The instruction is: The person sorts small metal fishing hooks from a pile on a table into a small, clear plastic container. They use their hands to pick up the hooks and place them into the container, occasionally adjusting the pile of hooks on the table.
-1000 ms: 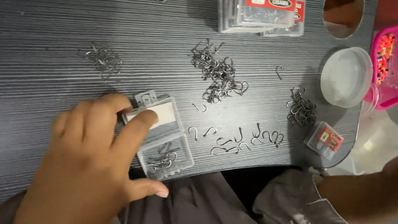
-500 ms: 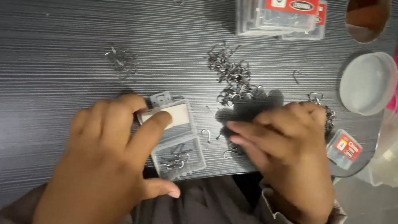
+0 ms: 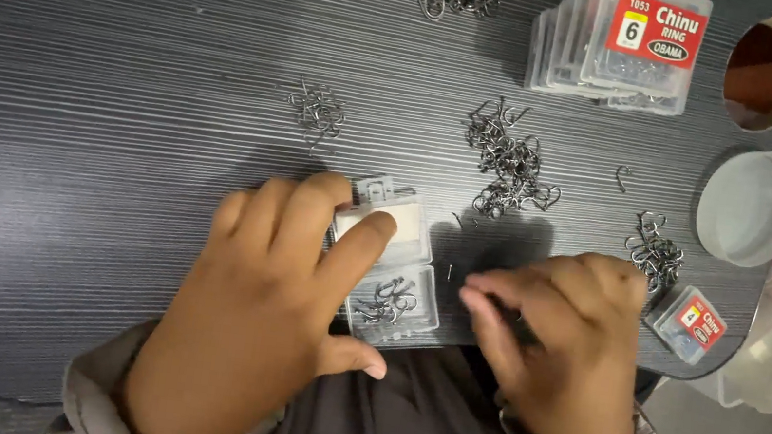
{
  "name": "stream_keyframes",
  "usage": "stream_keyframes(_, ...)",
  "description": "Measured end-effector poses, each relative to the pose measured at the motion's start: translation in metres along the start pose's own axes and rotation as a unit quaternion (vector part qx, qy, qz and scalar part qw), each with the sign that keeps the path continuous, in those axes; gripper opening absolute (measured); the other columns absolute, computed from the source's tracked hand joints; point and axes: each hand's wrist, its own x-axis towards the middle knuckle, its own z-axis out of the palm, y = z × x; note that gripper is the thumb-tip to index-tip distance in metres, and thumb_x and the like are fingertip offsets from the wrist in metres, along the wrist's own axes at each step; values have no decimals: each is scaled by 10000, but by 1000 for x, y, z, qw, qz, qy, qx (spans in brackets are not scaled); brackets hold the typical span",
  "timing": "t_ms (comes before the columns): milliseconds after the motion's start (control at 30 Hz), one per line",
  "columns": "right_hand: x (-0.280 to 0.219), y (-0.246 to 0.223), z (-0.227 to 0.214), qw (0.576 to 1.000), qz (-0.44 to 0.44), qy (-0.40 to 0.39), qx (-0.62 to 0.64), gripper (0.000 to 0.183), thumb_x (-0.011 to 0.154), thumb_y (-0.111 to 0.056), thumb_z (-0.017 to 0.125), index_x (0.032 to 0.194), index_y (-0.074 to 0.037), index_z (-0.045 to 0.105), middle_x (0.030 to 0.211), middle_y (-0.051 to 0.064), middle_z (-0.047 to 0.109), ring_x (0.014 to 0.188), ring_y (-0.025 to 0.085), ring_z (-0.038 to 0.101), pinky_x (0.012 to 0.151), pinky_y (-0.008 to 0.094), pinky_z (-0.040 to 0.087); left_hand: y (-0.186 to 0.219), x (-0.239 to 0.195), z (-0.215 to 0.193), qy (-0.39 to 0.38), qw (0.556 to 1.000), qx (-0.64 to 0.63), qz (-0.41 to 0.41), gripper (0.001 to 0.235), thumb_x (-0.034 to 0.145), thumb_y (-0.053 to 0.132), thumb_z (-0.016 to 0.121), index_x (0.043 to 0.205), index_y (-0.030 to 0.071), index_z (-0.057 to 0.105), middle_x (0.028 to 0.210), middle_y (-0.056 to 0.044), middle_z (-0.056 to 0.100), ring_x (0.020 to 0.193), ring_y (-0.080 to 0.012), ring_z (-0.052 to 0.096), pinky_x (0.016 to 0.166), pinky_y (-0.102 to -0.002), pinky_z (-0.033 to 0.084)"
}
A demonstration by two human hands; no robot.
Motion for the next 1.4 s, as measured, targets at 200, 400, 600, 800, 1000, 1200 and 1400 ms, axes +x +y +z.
stream_keyframes(200, -3, -6, 19, 995, 34, 25, -95, 167, 870, -335, 811, 893, -231, 682, 878, -45, 618, 815, 236, 560, 848, 429, 344, 1, 1, 1, 11, 1000, -7, 0, 1223, 280, 949, 811, 1211, 187, 591, 1235, -101, 544, 971, -274, 544, 837, -428, 445)
stream_keyframes(400, -1, -11, 10, 999, 36, 26, -19, 111, 856, -234, 783, 839, -232, 674, 826, -72, 613, 803, 205, 548, 859, 417, 320, 0, 0, 1, 20, 1000, -7, 3, 1216, 320, 972, 777, 1219, 175, 589, 1235, -113, 546, 970, -276, 555, 835, -426, 458)
stream_keyframes(600, 8, -1, 16, 997, 33, 57, -30, 129, 913, -250, 789, 1022, -206, 734, 854, -40, 607, 842, 217, 552, 882, 414, 341, 0, -1, 1, 22, 1000, -5, 5, 1223, 315, 972, 774, 1222, 174, 585, 1247, -120, 549, 998, -284, 553, 868, -436, 450)
stream_keyframes(800, 21, 1, 34, 987, 18, 107, -118, 77, 942, -257, 790, 979, -215, 738, 874, -31, 595, 809, 227, 530, 814, 427, 303, 0, 0, 2, 16, 1000, -4, 6, 1239, 288, 967, 804, 1211, 173, 572, 1236, -116, 544, 980, -278, 556, 849, -440, 459)
stream_keyframes(1000, 9, -23, 15, 997, -16, 75, 5, 83, 893, -211, 733, 970, -210, 702, 881, -21, 606, 779, 228, 527, 814, 433, 328, 1, 0, 6, 13, 1000, 4, 1, 1219, 302, 967, 800, 1221, 193, 591, 1241, -121, 544, 974, -295, 556, 811, -452, 448)
stream_keyframes(1200, 3, 27, 6, 994, 53, 61, -77, 143, 945, -243, 732, 1084, -224, 758, 960, -35, 684, 873, 244, 577, 861, 459, 369, 1, -1, 10, 12, 1000, 20, -1, 1266, 280, 1015, 763, 1217, 181, 588, 1221, -115, 540, 947, -289, 549, 825, -458, 461)
stream_keyframes(1400, 11, 61, 4, 977, 141, 46, -156, 187, 961, -328, 751, 1139, -270, 767, 908, -10, 603, 890, 274, 570, 800, 453, 327, 2, 0, 8, 10, 1000, 24, 0, 1272, 263, 1006, 769, 1212, 178, 589, 1213, -117, 539, 978, -280, 557, 840, -452, 477)
